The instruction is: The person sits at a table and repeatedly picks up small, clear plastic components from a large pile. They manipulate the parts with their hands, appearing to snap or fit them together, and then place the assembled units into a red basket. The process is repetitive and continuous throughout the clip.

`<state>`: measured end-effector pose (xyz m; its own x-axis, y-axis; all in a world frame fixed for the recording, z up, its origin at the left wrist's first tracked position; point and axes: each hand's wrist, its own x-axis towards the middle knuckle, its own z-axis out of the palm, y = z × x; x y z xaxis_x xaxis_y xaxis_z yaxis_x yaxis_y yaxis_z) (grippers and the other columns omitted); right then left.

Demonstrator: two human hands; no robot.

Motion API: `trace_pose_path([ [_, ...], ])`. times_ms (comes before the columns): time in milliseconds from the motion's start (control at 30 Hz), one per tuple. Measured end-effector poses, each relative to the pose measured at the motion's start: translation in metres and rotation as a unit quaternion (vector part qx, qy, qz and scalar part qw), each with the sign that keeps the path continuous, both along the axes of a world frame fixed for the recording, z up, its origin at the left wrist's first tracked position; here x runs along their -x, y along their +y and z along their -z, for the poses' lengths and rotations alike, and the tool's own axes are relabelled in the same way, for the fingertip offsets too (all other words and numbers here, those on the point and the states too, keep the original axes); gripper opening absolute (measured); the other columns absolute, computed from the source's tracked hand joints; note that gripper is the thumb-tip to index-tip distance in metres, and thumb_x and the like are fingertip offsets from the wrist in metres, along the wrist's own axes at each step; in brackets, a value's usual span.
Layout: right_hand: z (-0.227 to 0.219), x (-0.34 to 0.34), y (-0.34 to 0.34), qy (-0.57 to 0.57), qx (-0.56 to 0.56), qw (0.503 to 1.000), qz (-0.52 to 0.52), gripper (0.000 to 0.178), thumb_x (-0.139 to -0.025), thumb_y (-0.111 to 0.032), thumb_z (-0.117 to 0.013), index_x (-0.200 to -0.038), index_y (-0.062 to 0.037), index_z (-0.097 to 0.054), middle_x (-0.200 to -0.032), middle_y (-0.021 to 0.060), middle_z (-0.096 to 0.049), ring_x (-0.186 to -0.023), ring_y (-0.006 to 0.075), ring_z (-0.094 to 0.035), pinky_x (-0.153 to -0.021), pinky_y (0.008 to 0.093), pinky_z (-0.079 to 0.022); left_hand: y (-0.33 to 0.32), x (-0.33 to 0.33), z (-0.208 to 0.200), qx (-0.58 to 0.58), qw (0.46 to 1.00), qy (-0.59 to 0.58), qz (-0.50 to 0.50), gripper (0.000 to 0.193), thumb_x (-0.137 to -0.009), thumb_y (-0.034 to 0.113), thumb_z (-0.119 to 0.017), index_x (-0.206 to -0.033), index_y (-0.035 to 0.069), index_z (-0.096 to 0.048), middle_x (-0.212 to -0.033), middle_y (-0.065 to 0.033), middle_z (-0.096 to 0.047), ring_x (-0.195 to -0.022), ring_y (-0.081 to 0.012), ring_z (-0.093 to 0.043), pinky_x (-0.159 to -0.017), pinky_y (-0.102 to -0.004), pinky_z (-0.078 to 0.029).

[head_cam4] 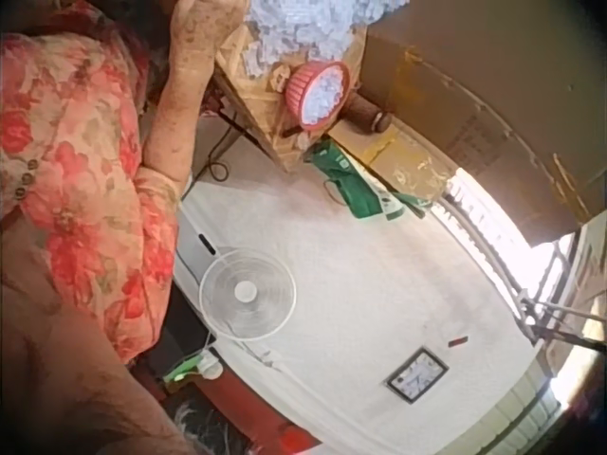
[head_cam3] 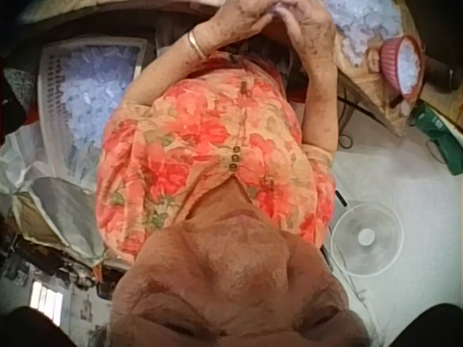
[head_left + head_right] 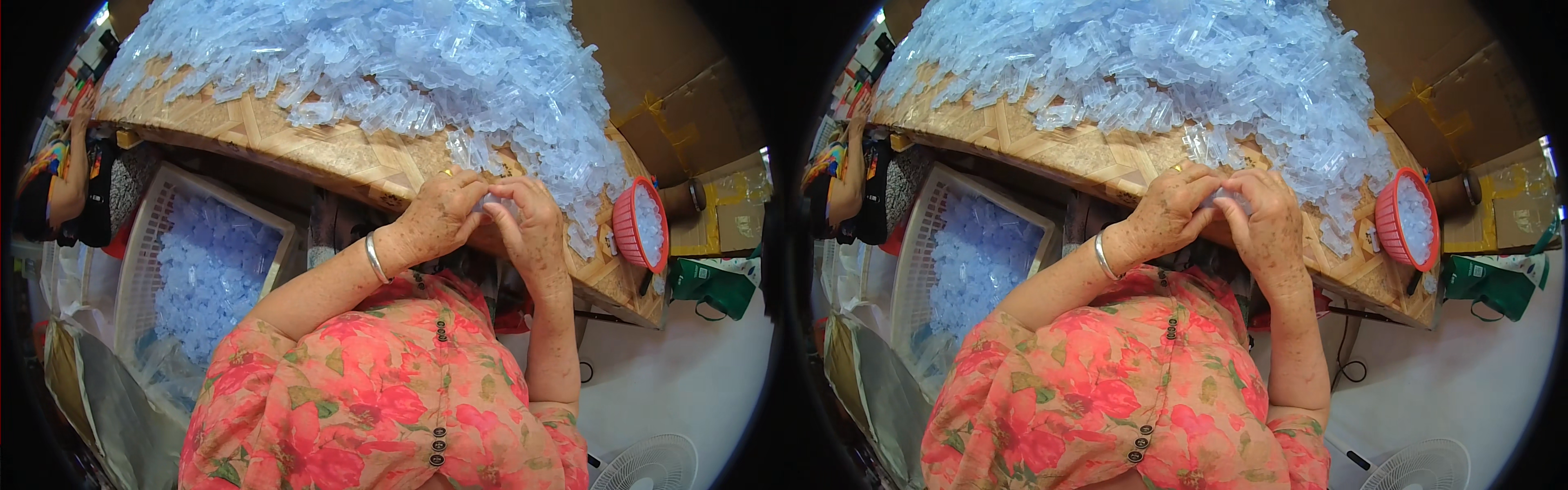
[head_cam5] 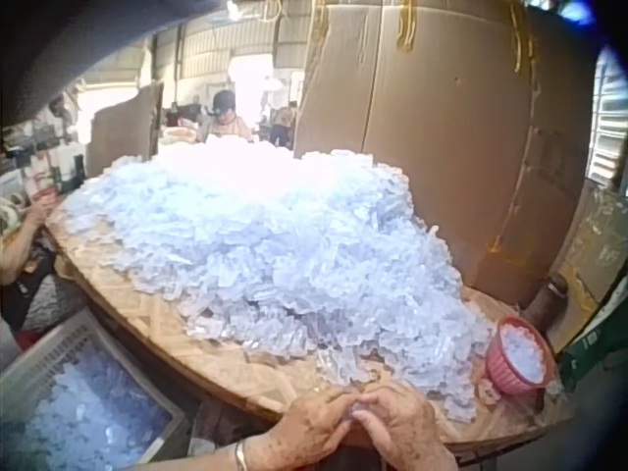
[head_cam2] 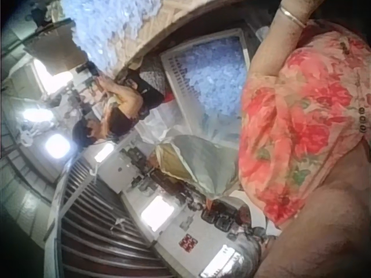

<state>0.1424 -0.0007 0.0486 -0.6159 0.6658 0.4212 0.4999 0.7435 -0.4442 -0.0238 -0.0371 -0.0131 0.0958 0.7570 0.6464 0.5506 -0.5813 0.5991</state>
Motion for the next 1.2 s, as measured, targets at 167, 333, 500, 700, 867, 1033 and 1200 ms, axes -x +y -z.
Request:
trace_pose_path([
  [167,0.005,0.001,-0.001,0.079,0.093,0.993,0.004,0.019,-0.081,-0.009,-0.070,-0.097,-0.0003,-0.064,-0.097,0.0130,-0.065,-0.095,0.0313,-0.061,-0.084,0.0385,-0.048,0.002,0.003,0.002,0.007,1.000,0.002,0.006,0.035,-0.073,0.003,-0.069,-0.107,0.002,-0.061,-0.100,-0.0157,-0.061,-0.091,-0.0367,-0.059,-0.079,-0.0438,-0.048],
  [333,0.003,0.003,-0.002,0.039,0.051,0.998,0.022,0.023,-0.083,-0.011,-0.070,-0.101,0.0001,-0.063,-0.099,0.0127,-0.065,-0.097,0.0298,-0.061,-0.085,0.0366,-0.048,0.005,0.003,0.005,0.026,1.000,-0.002,0.009,0.034,-0.073,0.003,-0.068,-0.107,0.002,-0.061,-0.103,-0.0162,-0.062,-0.095,-0.0368,-0.060,-0.082,-0.0433,-0.048],
  [500,0.014,-0.008,-0.008,0.135,0.094,0.983,0.077,0.030,-0.087,-0.021,-0.069,-0.109,-0.0008,-0.064,-0.094,0.0115,-0.064,-0.087,0.0254,-0.061,-0.078,0.0360,-0.048,0.005,0.004,0.001,0.023,0.998,-0.006,0.050,0.032,-0.074,0.003,-0.069,-0.106,0.003,-0.062,-0.101,-0.0133,-0.064,-0.096,-0.0359,-0.060,-0.083,-0.0431,-0.048],
  [700,0.014,-0.028,-0.003,0.059,0.247,0.961,0.114,0.033,-0.091,-0.030,-0.065,-0.106,0.0001,-0.067,-0.089,0.0103,-0.064,-0.070,0.0194,-0.055,-0.066,0.0327,-0.045,0.011,-0.002,-0.010,0.053,0.995,0.040,0.069,0.035,-0.074,0.008,-0.072,-0.108,0.006,-0.064,-0.102,-0.0117,-0.066,-0.095,-0.0341,-0.062,-0.082,-0.0427,-0.048],
  [867,-0.011,-0.034,0.014,-0.074,0.292,0.938,0.170,0.049,-0.087,-0.048,-0.065,-0.099,-0.0005,-0.067,-0.068,0.0105,-0.061,-0.068,0.0197,-0.058,-0.067,0.0351,-0.046,0.015,-0.008,-0.010,0.075,0.995,0.064,0.024,0.037,-0.076,0.010,-0.074,-0.111,0.006,-0.064,-0.102,-0.0121,-0.066,-0.088,-0.0321,-0.064,-0.076,-0.0404,-0.051],
  [1033,-0.027,-0.034,0.029,-0.120,0.440,0.875,0.159,0.054,-0.089,-0.054,-0.061,-0.112,-0.0051,-0.061,-0.071,0.0077,-0.063,-0.058,0.0146,-0.059,-0.050,0.0292,-0.045,0.015,-0.008,-0.015,0.143,0.988,-0.017,0.049,0.033,-0.086,0.019,-0.072,-0.115,0.005,-0.065,-0.093,-0.0102,-0.068,-0.078,-0.0203,-0.068,-0.066,-0.0334,-0.055],
  [1200,-0.030,-0.033,0.029,-0.072,0.550,0.821,0.136,0.055,-0.092,-0.054,-0.058,-0.121,-0.0081,-0.052,-0.074,0.0058,-0.064,-0.049,0.0096,-0.058,-0.040,0.0215,-0.041,0.020,-0.008,-0.033,0.432,0.861,-0.227,0.143,0.034,-0.096,0.030,-0.061,-0.116,0.003,-0.064,-0.100,-0.0103,-0.069,-0.075,-0.0135,-0.068,-0.060,-0.0254,-0.057],
])
